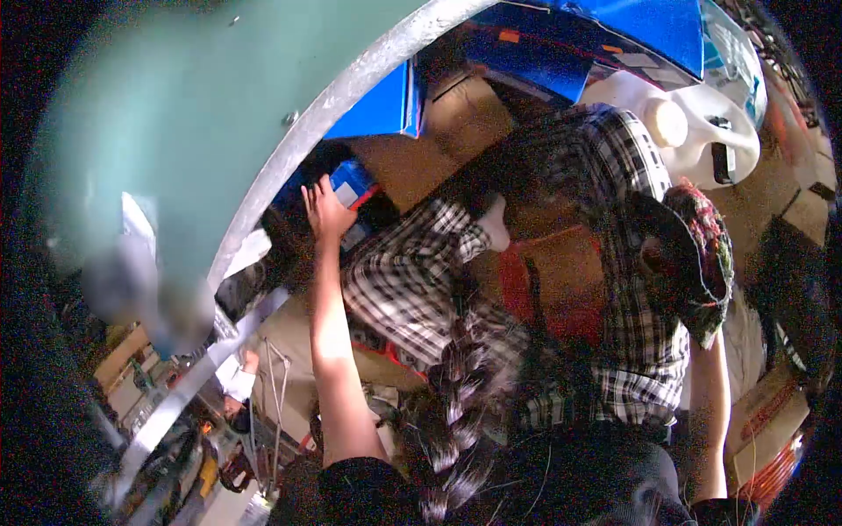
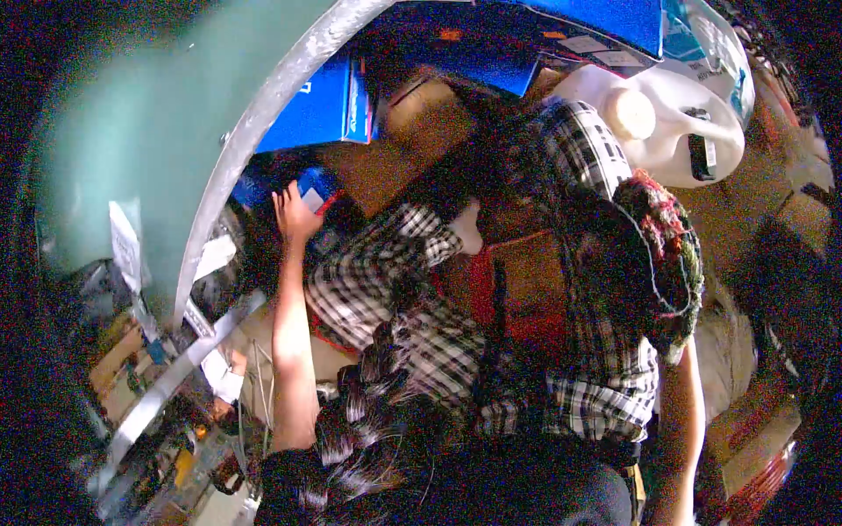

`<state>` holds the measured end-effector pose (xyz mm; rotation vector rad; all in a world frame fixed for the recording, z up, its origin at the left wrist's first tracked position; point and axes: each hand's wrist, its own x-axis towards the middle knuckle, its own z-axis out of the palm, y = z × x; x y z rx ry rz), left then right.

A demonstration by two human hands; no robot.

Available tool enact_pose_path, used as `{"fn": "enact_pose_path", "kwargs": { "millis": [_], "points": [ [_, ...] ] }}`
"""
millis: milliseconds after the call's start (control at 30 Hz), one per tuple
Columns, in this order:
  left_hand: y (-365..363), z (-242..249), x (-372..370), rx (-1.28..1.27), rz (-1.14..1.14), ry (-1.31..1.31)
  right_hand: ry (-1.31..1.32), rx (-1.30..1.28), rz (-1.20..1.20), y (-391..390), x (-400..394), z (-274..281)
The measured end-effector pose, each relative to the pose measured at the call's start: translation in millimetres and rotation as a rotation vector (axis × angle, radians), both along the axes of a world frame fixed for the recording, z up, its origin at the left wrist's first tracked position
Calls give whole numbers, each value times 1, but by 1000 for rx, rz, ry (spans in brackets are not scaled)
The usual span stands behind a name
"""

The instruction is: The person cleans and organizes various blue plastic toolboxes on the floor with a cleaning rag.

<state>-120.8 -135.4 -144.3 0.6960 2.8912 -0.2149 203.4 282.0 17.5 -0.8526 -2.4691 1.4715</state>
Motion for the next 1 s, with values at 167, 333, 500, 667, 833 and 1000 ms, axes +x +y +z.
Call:
{"fn": "enact_pose_path", "kwargs": {
  "millis": [167, 333, 500, 667, 833, 1000],
  "points": [
    [-9, 90, 41, 88, -75, 20, 58, -1, 27, -2, 0, -9],
    [8, 176, 88, 151, -128, 110, 168, -163, 28, 6, -7, -13],
    [50, 226, 144, 295, -115, 277, 600, -1402, 131, 11, -16, 7],
    [88, 284, 190, 656, 99, 147, 427, -1718, 27, -44, -21, -24],
    [107, 325, 235, 830, 64, 68, 210, -1557, -39, -89, 1, -79],
    [116, 363, 273, 1025, 8, -39, 214, -1562, -119, -81, 8, -108]
  ]
}}
